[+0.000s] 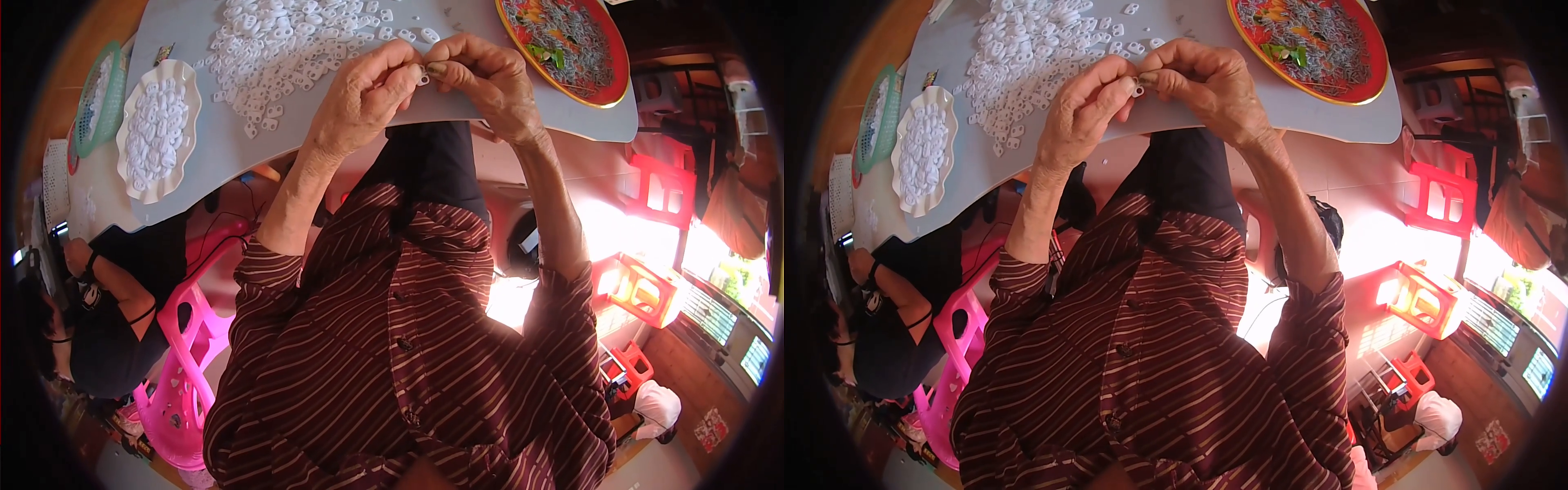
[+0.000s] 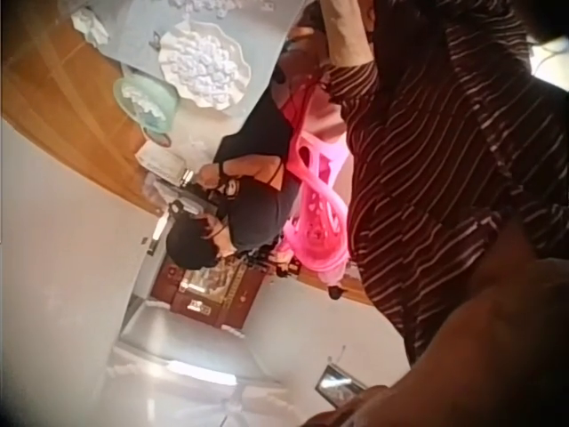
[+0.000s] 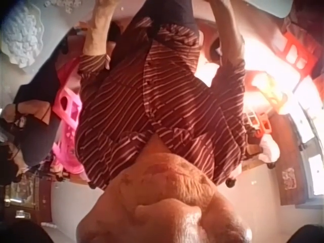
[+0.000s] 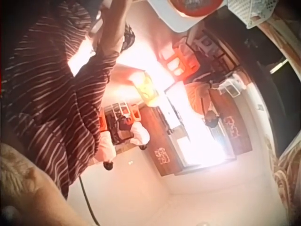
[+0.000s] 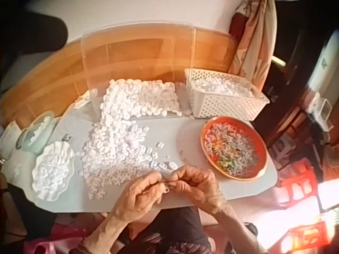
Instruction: Assembling small white plastic components by hand at a table workstation.
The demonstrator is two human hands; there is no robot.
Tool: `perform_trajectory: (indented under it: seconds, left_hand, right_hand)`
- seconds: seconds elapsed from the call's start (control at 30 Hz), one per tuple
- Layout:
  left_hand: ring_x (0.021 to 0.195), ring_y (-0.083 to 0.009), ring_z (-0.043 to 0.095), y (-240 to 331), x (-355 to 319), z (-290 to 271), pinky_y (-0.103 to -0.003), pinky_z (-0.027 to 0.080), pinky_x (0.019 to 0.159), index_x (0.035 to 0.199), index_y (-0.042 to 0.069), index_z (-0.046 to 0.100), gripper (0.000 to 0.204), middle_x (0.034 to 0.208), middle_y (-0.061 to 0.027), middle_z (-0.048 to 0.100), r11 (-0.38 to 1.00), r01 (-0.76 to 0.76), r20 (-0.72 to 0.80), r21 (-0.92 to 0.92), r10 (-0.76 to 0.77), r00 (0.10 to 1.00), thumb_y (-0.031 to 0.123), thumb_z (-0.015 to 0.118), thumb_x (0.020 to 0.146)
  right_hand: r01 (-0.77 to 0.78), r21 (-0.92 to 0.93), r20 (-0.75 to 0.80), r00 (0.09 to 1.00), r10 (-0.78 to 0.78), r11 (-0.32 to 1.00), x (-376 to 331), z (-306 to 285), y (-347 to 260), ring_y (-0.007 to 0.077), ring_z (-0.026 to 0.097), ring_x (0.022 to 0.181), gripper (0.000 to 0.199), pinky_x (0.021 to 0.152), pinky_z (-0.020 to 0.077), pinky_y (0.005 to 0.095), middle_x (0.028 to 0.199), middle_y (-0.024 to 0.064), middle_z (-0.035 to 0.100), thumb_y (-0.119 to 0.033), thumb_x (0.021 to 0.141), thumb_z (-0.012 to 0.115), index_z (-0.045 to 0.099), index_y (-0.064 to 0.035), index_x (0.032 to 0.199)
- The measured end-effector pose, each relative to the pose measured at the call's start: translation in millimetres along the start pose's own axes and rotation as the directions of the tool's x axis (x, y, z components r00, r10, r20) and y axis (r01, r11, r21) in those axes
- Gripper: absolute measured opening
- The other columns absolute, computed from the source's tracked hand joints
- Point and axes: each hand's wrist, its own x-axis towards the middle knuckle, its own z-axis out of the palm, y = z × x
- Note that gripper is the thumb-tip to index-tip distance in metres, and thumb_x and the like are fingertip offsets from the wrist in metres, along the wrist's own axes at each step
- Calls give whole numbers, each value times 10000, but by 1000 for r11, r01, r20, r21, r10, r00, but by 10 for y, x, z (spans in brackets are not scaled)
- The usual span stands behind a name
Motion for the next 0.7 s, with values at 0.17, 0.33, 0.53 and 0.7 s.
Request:
perform_trajectory:
  seconds: [0.17, 0.33, 0.53, 0.7]
  left_hand:
    - [556, -79, 469, -16, -20, 12, -238, 389, 517, 876, 29, 549, 149, 605, -6, 488, 1000, 7, -32, -11, -8, 999, 173, 515, 898]
    - [579, -85, 494, -16, -40, 36, -235, 410, 543, 895, 22, 549, 132, 627, -9, 510, 999, -38, -62, 29, 39, 997, 152, 531, 894]
    - [655, -77, 546, -50, -49, 62, -224, 441, 601, 927, 8, 566, 125, 701, -14, 583, 996, 6, -122, -91, -17, 992, 128, 534, 909]
    - [784, -71, 567, -59, -132, 87, -219, 465, 750, 1004, -3, 583, 178, 811, -23, 634, 967, 36, -71, -254, -56, 996, 146, 520, 930]
  right_hand:
    - [-32, -90, -59, 998, 27, 995, 12, 40, -47, 56, 511, 695, 142, 650, 447, 205, 807, 19, 644, -136, 866, 643, 651, -1, 906]
    - [-33, -217, -187, 982, -8, 976, -9, 194, -44, 59, 518, 617, 173, 586, 460, 226, 707, 9, 637, -165, 859, 657, 643, 6, 874]
    - [-60, -349, -292, 955, -47, 935, -3, 201, 18, 57, 524, 613, 185, 573, 449, 224, 681, 2, 622, -183, 871, 645, 637, 1, 874]
    - [27, -193, -224, 972, -71, 981, -21, 188, 33, 42, 506, 612, 186, 577, 433, 206, 653, -12, 602, -197, 871, 646, 642, -11, 874]
